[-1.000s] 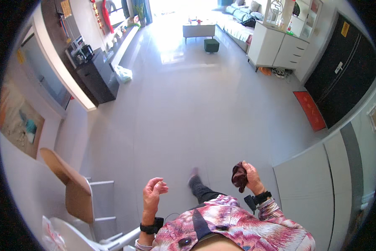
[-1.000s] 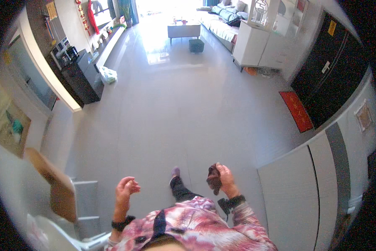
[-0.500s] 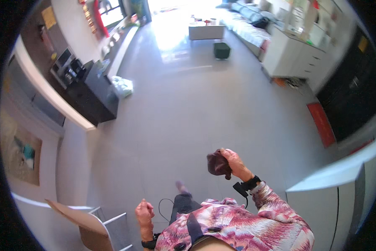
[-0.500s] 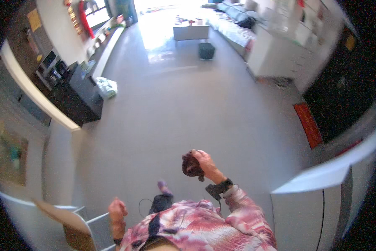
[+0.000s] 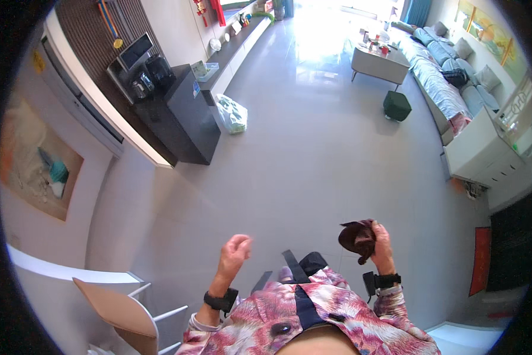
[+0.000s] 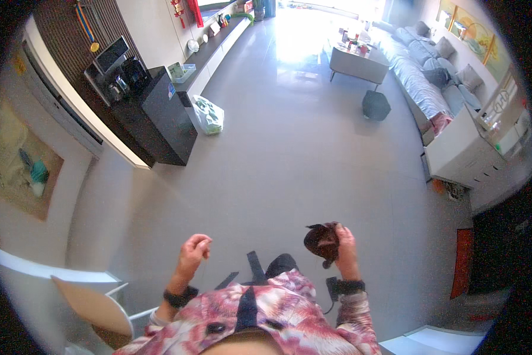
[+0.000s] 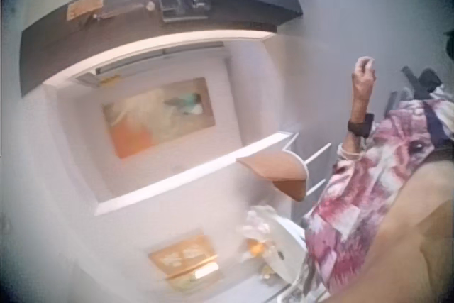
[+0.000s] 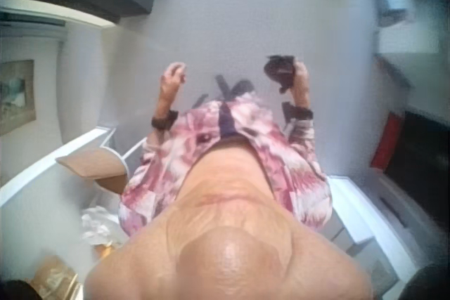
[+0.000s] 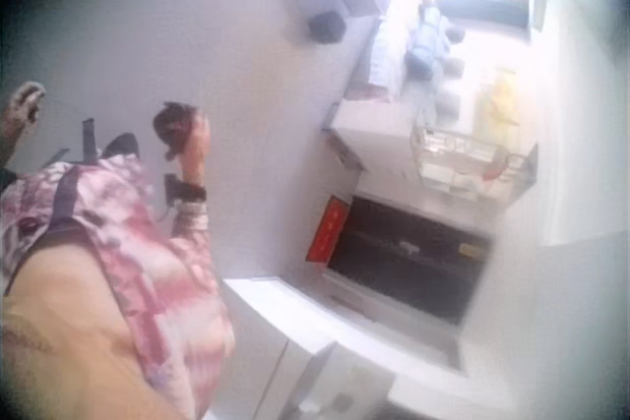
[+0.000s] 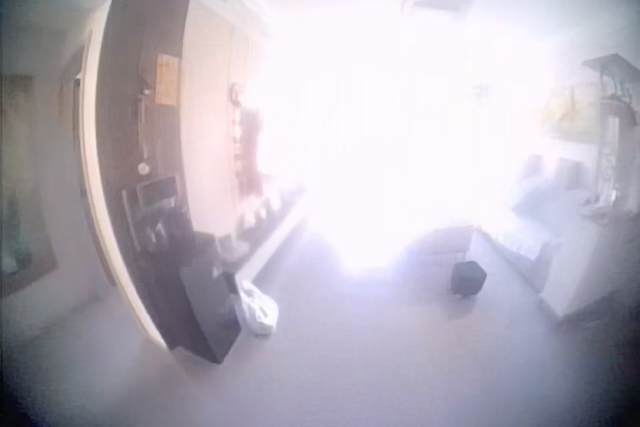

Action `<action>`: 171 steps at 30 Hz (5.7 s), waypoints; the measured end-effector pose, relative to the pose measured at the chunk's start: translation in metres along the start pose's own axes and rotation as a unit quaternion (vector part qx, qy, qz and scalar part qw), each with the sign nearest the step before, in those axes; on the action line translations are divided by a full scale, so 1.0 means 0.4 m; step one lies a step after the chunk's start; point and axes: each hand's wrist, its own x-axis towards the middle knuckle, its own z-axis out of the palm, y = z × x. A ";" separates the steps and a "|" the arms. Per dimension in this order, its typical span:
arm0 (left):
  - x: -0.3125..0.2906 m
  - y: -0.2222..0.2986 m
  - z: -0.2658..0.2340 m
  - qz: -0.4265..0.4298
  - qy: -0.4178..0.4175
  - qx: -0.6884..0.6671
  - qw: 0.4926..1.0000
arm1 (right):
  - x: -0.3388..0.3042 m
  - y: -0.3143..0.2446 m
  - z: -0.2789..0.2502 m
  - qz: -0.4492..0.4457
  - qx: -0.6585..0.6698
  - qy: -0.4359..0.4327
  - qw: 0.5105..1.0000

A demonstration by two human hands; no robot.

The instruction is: The person cleans a window frame and sill using a cloth. The person first picks up a cloth and a bottle from a table, walks to a window, and wipes the frame, latch, and sill by hand before putting the cloth away in a cupboard.

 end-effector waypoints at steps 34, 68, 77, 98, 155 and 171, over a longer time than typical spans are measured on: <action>1.288 0.358 0.008 -0.030 0.149 -0.070 0.986 | 1.487 -0.334 0.775 0.119 -0.120 -0.218 0.961; 0.614 0.087 -0.473 -0.122 0.762 -0.220 0.596 | 0.812 0.534 2.057 0.327 -0.333 -0.746 0.474; 0.570 -0.021 -0.948 -0.120 0.784 -0.245 0.558 | 0.635 0.911 2.435 0.270 -0.396 -0.740 0.471; 0.303 -0.247 -2.099 -0.051 0.820 -0.230 0.522 | -0.042 1.533 3.270 0.307 -0.331 -0.800 0.396; -1.580 -1.007 -3.690 -0.066 0.960 -0.245 0.119 | -2.829 3.190 3.867 0.385 -0.323 -0.865 0.020; -2.263 -1.158 -3.901 -0.109 0.940 -0.216 0.238 | -3.328 3.377 3.727 0.546 -0.300 -0.779 0.072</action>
